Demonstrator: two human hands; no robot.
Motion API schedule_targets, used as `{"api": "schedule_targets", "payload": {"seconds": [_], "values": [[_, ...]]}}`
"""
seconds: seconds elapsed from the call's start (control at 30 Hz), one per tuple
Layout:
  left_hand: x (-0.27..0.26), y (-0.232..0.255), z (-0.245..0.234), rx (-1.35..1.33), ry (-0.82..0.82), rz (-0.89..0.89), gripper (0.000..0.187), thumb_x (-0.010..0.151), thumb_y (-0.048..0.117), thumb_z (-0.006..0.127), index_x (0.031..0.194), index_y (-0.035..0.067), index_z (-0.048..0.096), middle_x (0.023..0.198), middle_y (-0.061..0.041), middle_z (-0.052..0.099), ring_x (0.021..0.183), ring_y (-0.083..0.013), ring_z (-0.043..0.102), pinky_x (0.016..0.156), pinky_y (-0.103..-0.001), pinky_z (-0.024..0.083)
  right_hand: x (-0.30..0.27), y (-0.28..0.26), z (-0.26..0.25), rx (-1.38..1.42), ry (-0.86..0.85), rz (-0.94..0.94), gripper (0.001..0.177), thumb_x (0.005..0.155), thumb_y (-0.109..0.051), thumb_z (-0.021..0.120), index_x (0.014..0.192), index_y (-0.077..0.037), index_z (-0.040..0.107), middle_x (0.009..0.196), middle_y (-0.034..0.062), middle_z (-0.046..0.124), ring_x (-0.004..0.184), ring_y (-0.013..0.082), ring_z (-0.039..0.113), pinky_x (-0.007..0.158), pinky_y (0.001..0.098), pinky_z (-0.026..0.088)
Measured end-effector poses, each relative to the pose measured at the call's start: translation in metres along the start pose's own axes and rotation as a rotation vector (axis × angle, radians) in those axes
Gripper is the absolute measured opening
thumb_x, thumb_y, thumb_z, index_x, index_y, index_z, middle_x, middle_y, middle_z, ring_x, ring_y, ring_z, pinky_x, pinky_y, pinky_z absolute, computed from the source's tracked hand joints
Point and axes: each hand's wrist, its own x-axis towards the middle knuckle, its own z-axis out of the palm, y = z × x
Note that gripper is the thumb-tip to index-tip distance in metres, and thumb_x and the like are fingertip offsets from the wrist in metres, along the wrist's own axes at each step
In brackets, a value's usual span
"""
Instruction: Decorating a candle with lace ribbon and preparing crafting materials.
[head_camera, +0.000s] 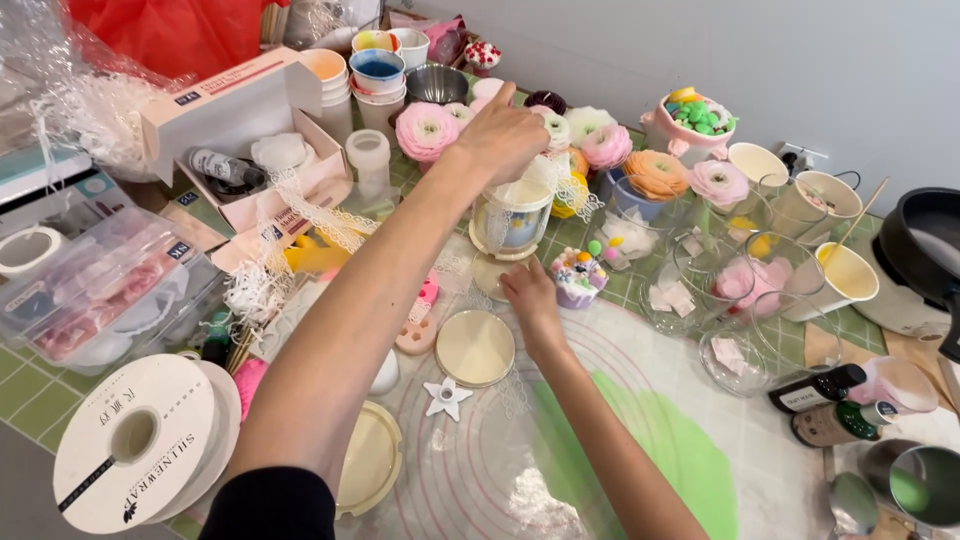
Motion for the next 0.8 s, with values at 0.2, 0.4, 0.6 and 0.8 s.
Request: {"api": "schedule_targets", "payload": {"seconds": [0.2,0.4,0.6,0.8], "values": [[-0.002,-0.002,-0.009,-0.013,0.029,-0.004,0.020,0.073,-0.011,0.061,0.077,0.004,0.074,0.094,-0.012,0.070,0.094,-0.0266,0.067,0.108,-0.053,0.031,-0.038,-0.050,0.003,-0.983,-0.186,-0.545,0.030,0.090,-0.001,0.059,0.116,-0.005,0.073,0.115,0.0174,0.075,0.114,0.0290,0.069,0.100,0.0349,0.053],[-0.006,0.002,-0.013,-0.013,-0.083,-0.056,0.024,0.080,-0.014,0.058,0.077,0.004,0.075,0.094,-0.012,0.071,0.092,-0.0250,0.069,0.112,-0.053,0.031,-0.062,-0.074,0.010,-1.148,-0.255,-0.709,0.014,0.087,0.003,0.064,0.097,-0.001,0.073,0.098,0.0179,0.070,0.103,0.0363,0.063,0.090,0.0440,0.051],[-0.005,0.003,-0.012,-0.067,-0.032,-0.059,0.023,0.080,-0.011,0.057,0.073,0.004,0.074,0.089,-0.013,0.071,0.086,-0.0275,0.070,0.117,-0.060,0.020,-0.099,-0.116,0.017,-1.015,-0.262,-0.830,0.012,0.090,0.003,0.063,0.101,0.000,0.069,0.100,0.0170,0.069,0.100,0.0367,0.063,0.087,0.0447,0.050],[-0.013,0.006,-0.010,-0.022,0.026,-0.011,0.013,0.078,-0.005,0.062,0.071,0.002,0.071,0.086,-0.017,0.072,0.085,-0.0316,0.068,0.106,-0.051,0.034,-0.159,-0.184,0.000,-1.017,-0.416,-0.614,0.012,0.093,-0.003,0.065,0.104,-0.002,0.071,0.100,0.0135,0.073,0.096,0.0303,0.070,0.085,0.0398,0.054]]}}
